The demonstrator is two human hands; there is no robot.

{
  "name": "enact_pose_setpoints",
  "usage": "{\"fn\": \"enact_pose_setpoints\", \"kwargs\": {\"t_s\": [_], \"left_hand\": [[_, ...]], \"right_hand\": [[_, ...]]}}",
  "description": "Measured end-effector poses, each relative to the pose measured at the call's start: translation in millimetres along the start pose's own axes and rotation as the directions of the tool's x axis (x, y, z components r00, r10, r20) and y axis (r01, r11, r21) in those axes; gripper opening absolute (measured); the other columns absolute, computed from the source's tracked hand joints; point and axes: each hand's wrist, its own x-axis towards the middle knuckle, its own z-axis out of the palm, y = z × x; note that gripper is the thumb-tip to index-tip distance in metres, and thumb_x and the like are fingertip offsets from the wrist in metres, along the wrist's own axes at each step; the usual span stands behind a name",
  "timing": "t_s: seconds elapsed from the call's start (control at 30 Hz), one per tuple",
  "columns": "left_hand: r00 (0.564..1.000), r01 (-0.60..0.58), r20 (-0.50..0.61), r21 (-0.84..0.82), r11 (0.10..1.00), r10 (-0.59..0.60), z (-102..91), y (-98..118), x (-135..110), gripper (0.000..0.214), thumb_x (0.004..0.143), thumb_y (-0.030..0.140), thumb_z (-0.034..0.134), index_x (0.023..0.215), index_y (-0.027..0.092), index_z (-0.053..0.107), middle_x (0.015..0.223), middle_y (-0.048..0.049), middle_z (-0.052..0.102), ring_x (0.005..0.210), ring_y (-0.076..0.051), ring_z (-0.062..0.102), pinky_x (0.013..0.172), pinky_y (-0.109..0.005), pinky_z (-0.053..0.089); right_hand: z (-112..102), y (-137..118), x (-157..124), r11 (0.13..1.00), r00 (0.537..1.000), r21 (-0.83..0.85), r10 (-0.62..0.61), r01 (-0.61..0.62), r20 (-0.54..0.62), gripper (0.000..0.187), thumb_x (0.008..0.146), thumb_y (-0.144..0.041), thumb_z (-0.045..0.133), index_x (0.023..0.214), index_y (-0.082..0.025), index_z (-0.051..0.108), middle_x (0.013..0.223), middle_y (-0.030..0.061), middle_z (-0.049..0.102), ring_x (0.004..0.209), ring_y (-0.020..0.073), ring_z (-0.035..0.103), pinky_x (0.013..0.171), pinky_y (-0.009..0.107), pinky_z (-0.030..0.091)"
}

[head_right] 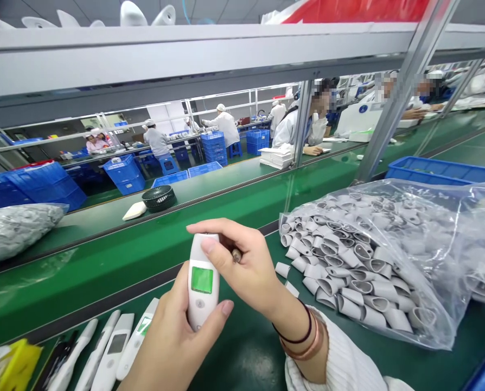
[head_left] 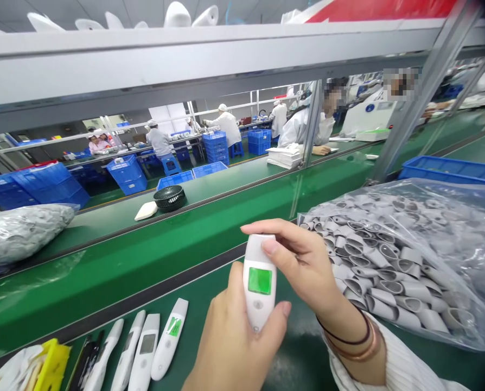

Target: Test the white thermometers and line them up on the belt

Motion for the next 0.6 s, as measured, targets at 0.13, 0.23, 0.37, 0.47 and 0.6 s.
{"fn": "enact_pose_setpoints", "kwargs": {"t_s": [0.13, 0.23, 0.37, 0.47, 0.6], "left_hand": [[0.997, -0.006, -0.074, 0.032, 0.999, 0.008, 4.1, -0.9, 0.5, 0.019, 0.085, 0.037, 0.056, 0.096, 0.025, 0.046, 0.065, 0.0056, 0.049, 0.057, -0.018, 0.04, 0.059, -0.029, 0.023], [0.996, -0.02, -0.083, 0.044, 0.999, 0.023, 4.5, -1.2, 0.5, 0.016, 0.084, 0.035, 0.055, 0.091, 0.026, 0.044, 0.065, 0.0052, 0.05, 0.058, -0.018, 0.041, 0.059, -0.028, 0.025], [0.997, -0.028, -0.074, 0.05, 0.998, 0.032, 3.5, -2.9, 1.0, 0.014, 0.084, 0.034, 0.053, 0.09, 0.026, 0.045, 0.067, 0.0048, 0.051, 0.06, -0.018, 0.042, 0.059, -0.029, 0.026], [0.996, -0.046, -0.073, 0.044, 0.998, 0.05, 3.3, -4.7, 1.5, 0.012, 0.084, 0.034, 0.052, 0.09, 0.025, 0.045, 0.068, 0.0044, 0.052, 0.061, -0.018, 0.042, 0.06, -0.029, 0.025], [0.992, -0.066, -0.103, 0.03, 0.997, 0.069, 4.0, -5.8, 1.8, 0.01, 0.083, 0.033, 0.052, 0.088, 0.026, 0.046, 0.066, 0.0055, 0.05, 0.057, -0.017, 0.042, 0.057, -0.029, 0.025]], "right_hand": [[1.1, -0.5, 1.0, 1.0, 1.0, 0.002, -0.013, 0.013, -0.013, 0.018, 0.094, -0.026, 0.063, 0.1, -0.026, 0.079, 0.072, -0.0007, 0.066, 0.053, 0.0079, 0.05, 0.045, 0.019, 0.037], [1.6, -1.4, 1.1, 0.999, 0.999, 0.001, -0.033, 0.033, -0.021, 0.018, 0.093, -0.023, 0.062, 0.099, -0.025, 0.079, 0.073, -0.0009, 0.068, 0.053, 0.0075, 0.05, 0.045, 0.018, 0.037], [2.7, -1.7, 1.0, 0.999, 0.999, -0.024, -0.03, 0.029, -0.026, 0.018, 0.093, -0.024, 0.062, 0.1, -0.024, 0.079, 0.072, -0.0006, 0.068, 0.052, 0.008, 0.051, 0.044, 0.019, 0.038], [2.8, -0.9, 0.8, 0.999, 0.999, -0.048, -0.028, 0.027, -0.029, 0.018, 0.094, -0.027, 0.062, 0.1, -0.024, 0.079, 0.073, 0.0, 0.069, 0.052, 0.0088, 0.052, 0.044, 0.02, 0.039], [1.8, 1.2, 0.4, 0.998, 0.999, -0.052, -0.026, 0.024, -0.028, 0.019, 0.095, -0.031, 0.062, 0.101, -0.024, 0.078, 0.075, 0.0003, 0.069, 0.054, 0.0097, 0.052, 0.044, 0.021, 0.039]]}}
